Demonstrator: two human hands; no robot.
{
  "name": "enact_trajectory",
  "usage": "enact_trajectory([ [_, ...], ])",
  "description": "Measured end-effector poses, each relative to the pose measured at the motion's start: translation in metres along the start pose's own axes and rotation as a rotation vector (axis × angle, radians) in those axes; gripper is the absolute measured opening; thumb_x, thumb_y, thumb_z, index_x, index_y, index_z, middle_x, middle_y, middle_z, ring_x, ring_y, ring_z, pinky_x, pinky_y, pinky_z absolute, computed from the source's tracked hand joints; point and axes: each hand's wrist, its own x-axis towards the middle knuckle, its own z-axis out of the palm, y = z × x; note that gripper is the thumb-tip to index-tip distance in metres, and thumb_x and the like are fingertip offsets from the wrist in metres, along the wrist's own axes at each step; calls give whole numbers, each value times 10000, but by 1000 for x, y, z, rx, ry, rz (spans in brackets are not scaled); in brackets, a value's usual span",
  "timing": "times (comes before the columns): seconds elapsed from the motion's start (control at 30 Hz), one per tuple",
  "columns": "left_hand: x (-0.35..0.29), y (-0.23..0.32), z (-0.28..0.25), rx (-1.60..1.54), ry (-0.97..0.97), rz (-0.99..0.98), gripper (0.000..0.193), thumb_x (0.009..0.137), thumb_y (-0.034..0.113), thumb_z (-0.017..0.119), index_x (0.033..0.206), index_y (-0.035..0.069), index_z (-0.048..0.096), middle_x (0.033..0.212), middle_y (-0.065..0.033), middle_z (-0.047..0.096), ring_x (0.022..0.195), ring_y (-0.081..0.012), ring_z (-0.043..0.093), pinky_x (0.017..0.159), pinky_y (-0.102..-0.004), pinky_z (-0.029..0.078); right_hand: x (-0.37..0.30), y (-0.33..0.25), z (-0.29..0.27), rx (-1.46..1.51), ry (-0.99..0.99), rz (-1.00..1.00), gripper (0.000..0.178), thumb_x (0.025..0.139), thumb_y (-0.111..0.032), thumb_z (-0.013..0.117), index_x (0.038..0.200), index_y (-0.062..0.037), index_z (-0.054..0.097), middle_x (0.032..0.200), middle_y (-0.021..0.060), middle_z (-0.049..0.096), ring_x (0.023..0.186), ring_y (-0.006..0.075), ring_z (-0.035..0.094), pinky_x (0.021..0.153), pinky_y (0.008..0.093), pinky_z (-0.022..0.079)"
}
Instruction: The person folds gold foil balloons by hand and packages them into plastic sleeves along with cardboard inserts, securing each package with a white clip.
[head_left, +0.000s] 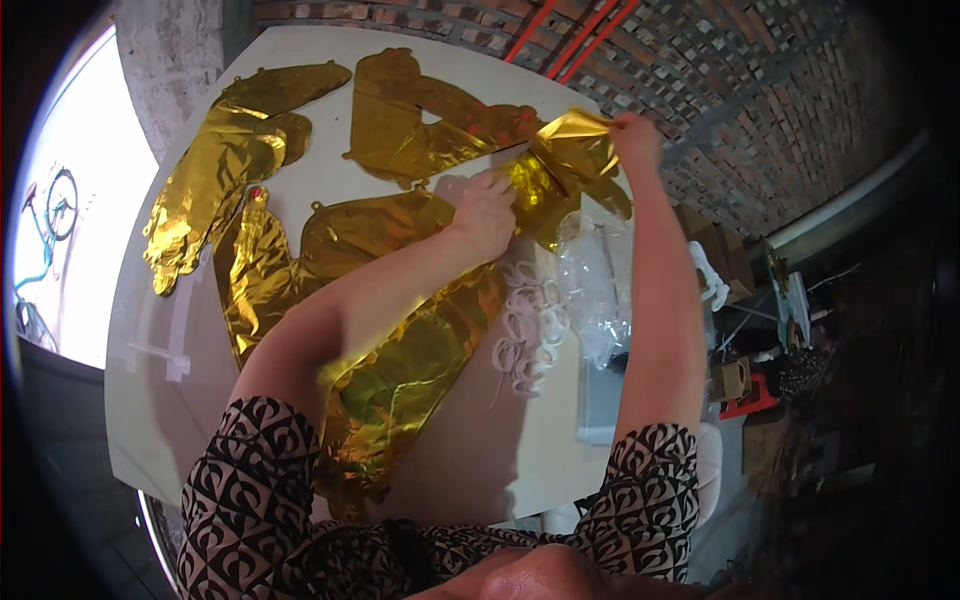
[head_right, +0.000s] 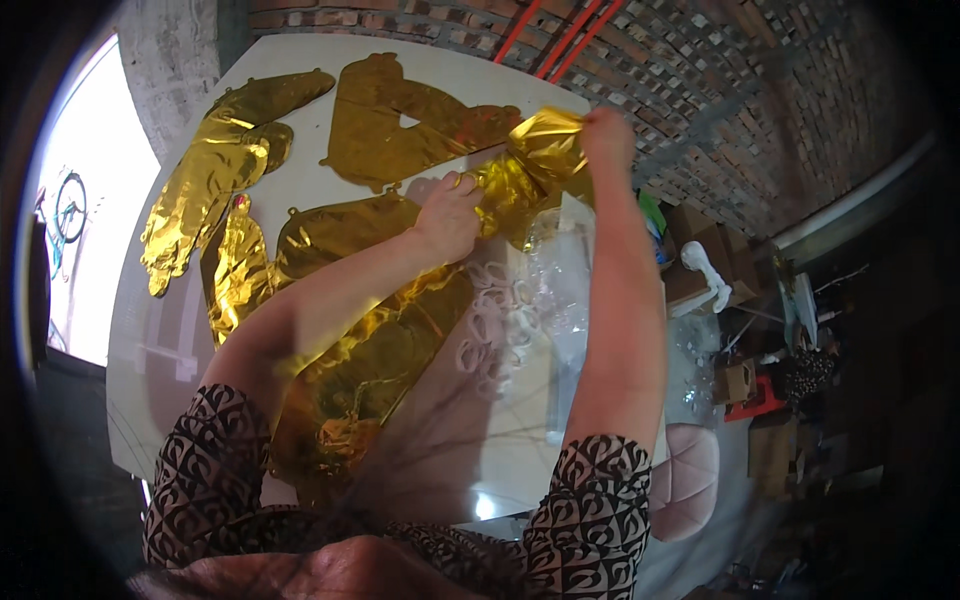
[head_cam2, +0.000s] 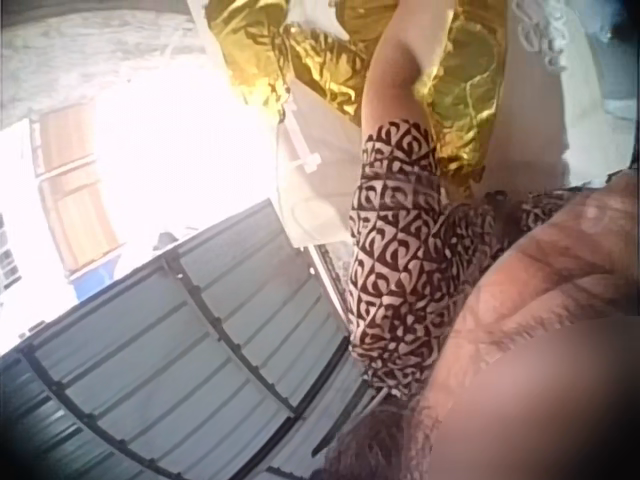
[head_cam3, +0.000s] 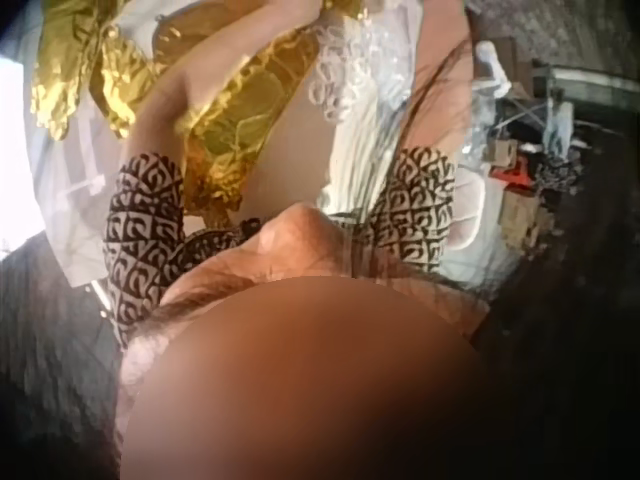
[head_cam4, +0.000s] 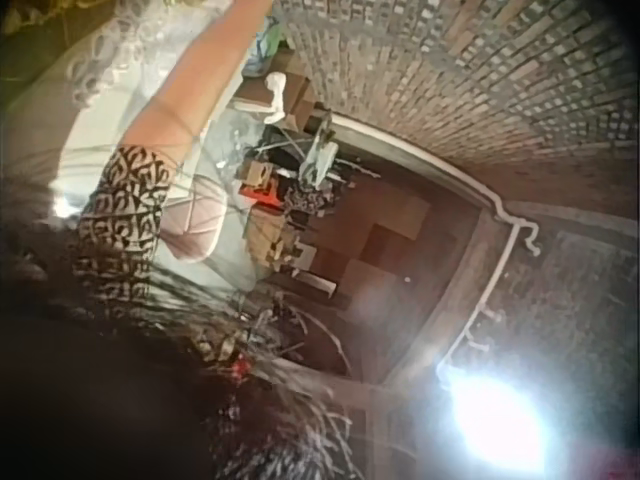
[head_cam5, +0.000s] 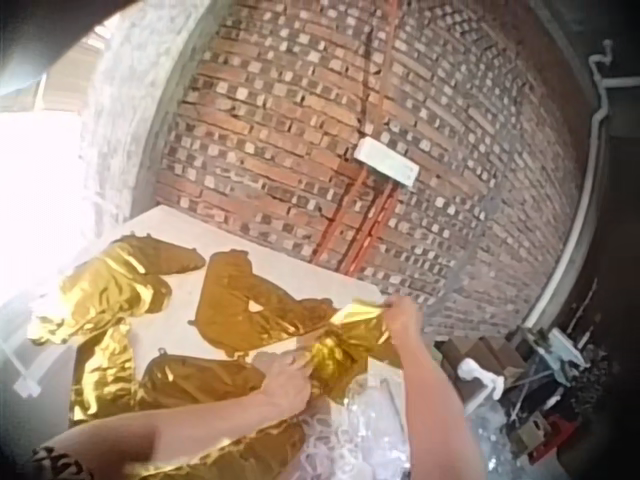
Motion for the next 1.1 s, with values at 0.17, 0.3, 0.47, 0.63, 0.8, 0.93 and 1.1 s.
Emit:
enact_trajectory([
  [0.17,10,5,1,55,-10,25,295,871,273,581,1025,86,750,1200,-115,629,1350,-301,462,1229,-562,95,70,116,-101,-56,395,138,199,919,-228,629,1037,-124,751,985,131,745,891,315,727,737,443,587],
  [0.3,9,-1,1,-283,-268,-183,528,835,363,677,1253,46,616,1272,-144,605,1287,-300,531,1218,-575,160,83,149,-191,-70,603,368,246,887,-329,698,1008,-125,762,970,82,757,901,288,724,772,436,570],
  [0.47,11,3,0,-274,-184,-170,646,838,536,696,1246,41,617,1263,-151,607,1266,-302,546,1213,-560,185,51,175,-279,-182,854,194,335,881,-397,713,1076,-128,749,1032,80,754,986,280,709,854,391,546],
  [0.63,2,-5,8,-289,-98,-134,625,841,531,696,1217,34,639,1241,-155,622,1244,-299,561,1161,-558,279,-9,129,-334,-175,731,-7,365,917,-388,683,1141,-102,720,1082,85,741,1008,244,705,852,341,523],
  [0.8,-13,48,-91,-1018,-152,-273,706,880,603,652,1267,15,606,1222,-159,650,1090,-296,657,975,-489,506,-154,42,-353,-126,398,-231,139,908,-84,678,1038,-46,708,957,67,723,851,192,682,786,273,511],
  [0.93,-36,97,-144,-2110,-1007,-437,896,899,788,441,1410,55,494,1254,-124,652,1096,-303,669,896,-451,567,-262,4,-342,123,237,-663,212,750,90,694,916,-38,724,904,85,745,802,210,712,748,299,564],
  [1.1,-66,138,-152,-2106,-1042,-230,653,908,556,676,1260,12,590,1114,-56,695,950,-186,708,822,-331,580,-370,-33,-285,212,47,-976,191,792,-127,697,972,-69,720,1084,92,720,824,161,687,624,248,533],
])
